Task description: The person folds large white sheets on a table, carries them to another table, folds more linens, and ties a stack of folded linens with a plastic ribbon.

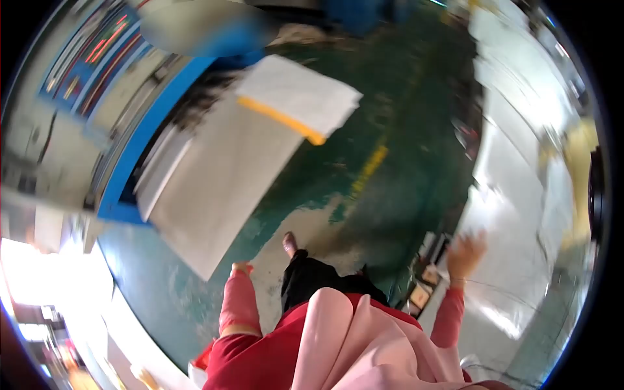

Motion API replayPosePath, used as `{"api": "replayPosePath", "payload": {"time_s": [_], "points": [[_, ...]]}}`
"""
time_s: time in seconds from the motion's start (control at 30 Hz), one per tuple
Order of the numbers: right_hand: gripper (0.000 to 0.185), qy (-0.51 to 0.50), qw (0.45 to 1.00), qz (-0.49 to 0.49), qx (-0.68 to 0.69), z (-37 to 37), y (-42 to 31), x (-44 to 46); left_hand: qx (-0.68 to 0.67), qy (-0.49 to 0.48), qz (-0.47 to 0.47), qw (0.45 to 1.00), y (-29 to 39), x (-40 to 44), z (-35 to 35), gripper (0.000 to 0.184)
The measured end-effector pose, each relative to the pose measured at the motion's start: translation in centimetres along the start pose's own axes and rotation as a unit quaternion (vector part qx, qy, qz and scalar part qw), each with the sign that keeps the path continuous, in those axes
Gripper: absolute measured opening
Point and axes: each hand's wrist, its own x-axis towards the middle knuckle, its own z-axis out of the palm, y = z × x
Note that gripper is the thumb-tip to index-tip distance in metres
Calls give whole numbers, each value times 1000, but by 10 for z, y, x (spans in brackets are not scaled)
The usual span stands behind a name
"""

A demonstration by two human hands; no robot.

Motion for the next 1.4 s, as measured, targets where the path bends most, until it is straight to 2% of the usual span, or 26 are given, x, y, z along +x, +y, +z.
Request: {"api": "replayPosePath", "payload": {"time_s": [0.03,0.13,0.2,0.27,0.3,0.33,0.37,0.43,0.53,0.67,0.73,0.8,0.83,0.9,1.0,1.03,1.07,1.1,1.13,1.17,1.2,1.23,1.27,1.33,1.37,1.4], "points": [[36,-108,990,56,-69,-7,-11,5,-113,29,-15,993,4,7,-9,18],[33,-177,968,144,-109,-15,-43,18,-398,73,-35,914,79,65,-38,15],[31,-237,938,218,-129,-4,-73,26,-494,84,-35,865,135,98,-62,11],[27,-343,896,283,0,9,-108,42,-546,13,48,836,181,135,-92,16],[27,-348,933,45,77,46,-99,25,-548,5,66,834,214,141,-104,17],[27,-334,910,-195,152,83,-86,10,-578,-16,87,811,235,168,-121,19],[27,-491,839,71,224,84,-123,23,-580,-4,105,807,257,190,-135,23],[30,-481,719,150,479,86,-161,23,-580,11,139,803,299,234,-161,33],[32,-465,828,129,285,69,-201,65,-625,69,115,769,375,250,-178,42],[35,-408,861,165,256,62,-224,95,-707,47,122,695,420,301,-210,48],[34,-431,865,109,233,70,-237,109,-716,57,133,683,425,320,-212,45],[34,-455,866,35,203,90,-242,113,-688,125,142,701,416,331,-207,40],[36,-402,893,-33,198,107,-257,112,-692,135,143,695,408,332,-202,38],[38,-465,860,17,209,110,-345,142,-700,157,156,679,393,321,-181,32],[39,-456,827,-97,314,150,-470,147,-678,47,144,719,344,248,-119,24],[43,-487,771,-72,404,158,-513,140,-680,-15,150,718,304,244,-94,27],[44,-522,671,-18,526,194,-548,112,-661,-39,184,726,303,180,-60,18],[47,-540,496,99,673,183,-588,103,-635,-57,102,764,254,171,-39,20],[48,-574,435,215,660,167,-621,99,-609,-137,42,780,234,129,-22,20],[50,-597,367,326,634,155,-635,99,-651,-53,-83,752,209,102,-5,27],[43,-564,335,416,630,188,-637,77,-666,-122,-109,728,174,83,-7,34],[37,-524,298,503,619,223,-639,55,-675,-25,-197,711,153,56,-20,39],[27,-450,311,513,661,202,-624,62,-635,61,-229,736,106,56,-46,44],[27,-453,341,526,634,201,-581,63,-696,44,-83,712,23,50,-106,33],[28,-435,372,510,642,189,-556,72,-587,-19,-42,808,38,20,-123,28],[30,-403,350,558,635,182,-535,78,-535,-55,-37,842,38,22,-134,31]]}}
